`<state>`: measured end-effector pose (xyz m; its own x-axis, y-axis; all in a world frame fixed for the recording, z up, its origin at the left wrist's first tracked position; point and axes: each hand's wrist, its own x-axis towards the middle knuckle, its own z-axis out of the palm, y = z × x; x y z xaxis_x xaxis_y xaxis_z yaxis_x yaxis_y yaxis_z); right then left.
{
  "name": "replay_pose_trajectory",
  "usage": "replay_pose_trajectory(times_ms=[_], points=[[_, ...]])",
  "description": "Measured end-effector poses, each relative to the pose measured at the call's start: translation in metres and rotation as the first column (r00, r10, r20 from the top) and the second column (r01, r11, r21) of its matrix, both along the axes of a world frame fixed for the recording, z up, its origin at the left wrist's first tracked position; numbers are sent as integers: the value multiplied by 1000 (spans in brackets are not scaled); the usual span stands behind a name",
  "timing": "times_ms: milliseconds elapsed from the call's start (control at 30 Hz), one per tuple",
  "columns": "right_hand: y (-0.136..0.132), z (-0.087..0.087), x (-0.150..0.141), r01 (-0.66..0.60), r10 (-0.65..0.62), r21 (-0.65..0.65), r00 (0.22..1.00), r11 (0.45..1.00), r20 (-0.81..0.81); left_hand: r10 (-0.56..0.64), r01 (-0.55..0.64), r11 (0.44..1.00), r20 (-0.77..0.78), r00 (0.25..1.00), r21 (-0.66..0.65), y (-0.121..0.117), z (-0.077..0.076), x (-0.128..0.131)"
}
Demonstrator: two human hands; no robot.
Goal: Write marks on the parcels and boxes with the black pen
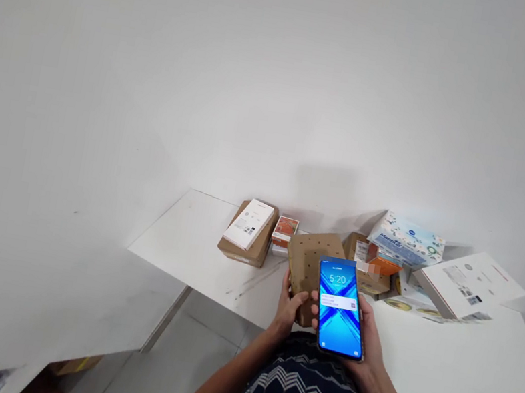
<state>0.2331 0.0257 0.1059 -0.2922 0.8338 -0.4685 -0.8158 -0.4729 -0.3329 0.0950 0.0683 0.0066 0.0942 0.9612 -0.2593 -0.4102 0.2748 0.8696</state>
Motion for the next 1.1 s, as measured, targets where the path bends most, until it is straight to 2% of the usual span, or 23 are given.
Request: replay_pose_trajectory(times_ms=[67, 133, 200, 267, 300, 333, 400, 467, 533, 600, 633, 700, 767, 900, 1000, 1100], points=[[-7, -3, 16, 103, -99, -38, 991, 994, 89, 31, -30, 999, -22, 999, 37, 4, 3, -5], [-14, -12, 35, 229, -211, -69, 956, 971, 205, 110, -103, 990, -83, 990, 92, 9, 3, -11], [-20, -29, 56, 334, -284, -80, 886, 939, 366, 179, -162, 978, -136, 975, 129, 13, 2, -17], [-26, -57, 76, 386, -277, -70, 765, 920, 582, 216, -196, 971, -149, 965, 133, 17, 1, -22], [-28, -73, 85, 382, -221, -73, 670, 921, 709, 232, -214, 968, -148, 961, 128, 19, 1, -24], [-31, -90, 93, 369, -150, -69, 533, 927, 832, 246, -229, 965, -146, 958, 124, 21, 2, -26], [-36, -124, 102, 235, 68, -117, 210, 965, 975, 266, -250, 961, -150, 952, 117, 25, 5, -27], [-42, -154, 104, 75, 261, -254, -110, 964, 959, 267, -249, 961, -174, 948, 121, 27, 9, -28], [-47, -176, 99, 10, 358, -383, -379, 924, 853, 242, -219, 968, -228, 943, 125, 28, 11, -26], [-51, -189, 90, 5, 381, -457, -560, 889, 736, 201, -170, 978, -319, 926, 123, 27, 12, -25], [-52, -193, 86, 7, 379, -477, -617, 879, 690, 173, -138, 983, -376, 910, 119, 26, 11, -24], [-52, -197, 78, 10, 369, -496, -681, 869, 632, 106, -57, 992, -514, 851, 110, 25, 10, -22], [-52, -197, 75, 13, 376, -516, -701, 856, 606, 20, 48, 996, -675, 737, 81, 26, 10, -19], [-51, -198, 74, -8, 377, -539, -706, 842, 600, -124, 235, 971, -928, 352, -40, 35, 16, -7], [-53, -201, 74, -12, 364, -529, -712, 849, 600, -93, 318, 947, -990, 109, -54, 48, 21, 8], [-54, -204, 73, -12, 359, -523, -714, 852, 601, -31, 350, 936, -999, -43, -44, 66, 20, 24]])
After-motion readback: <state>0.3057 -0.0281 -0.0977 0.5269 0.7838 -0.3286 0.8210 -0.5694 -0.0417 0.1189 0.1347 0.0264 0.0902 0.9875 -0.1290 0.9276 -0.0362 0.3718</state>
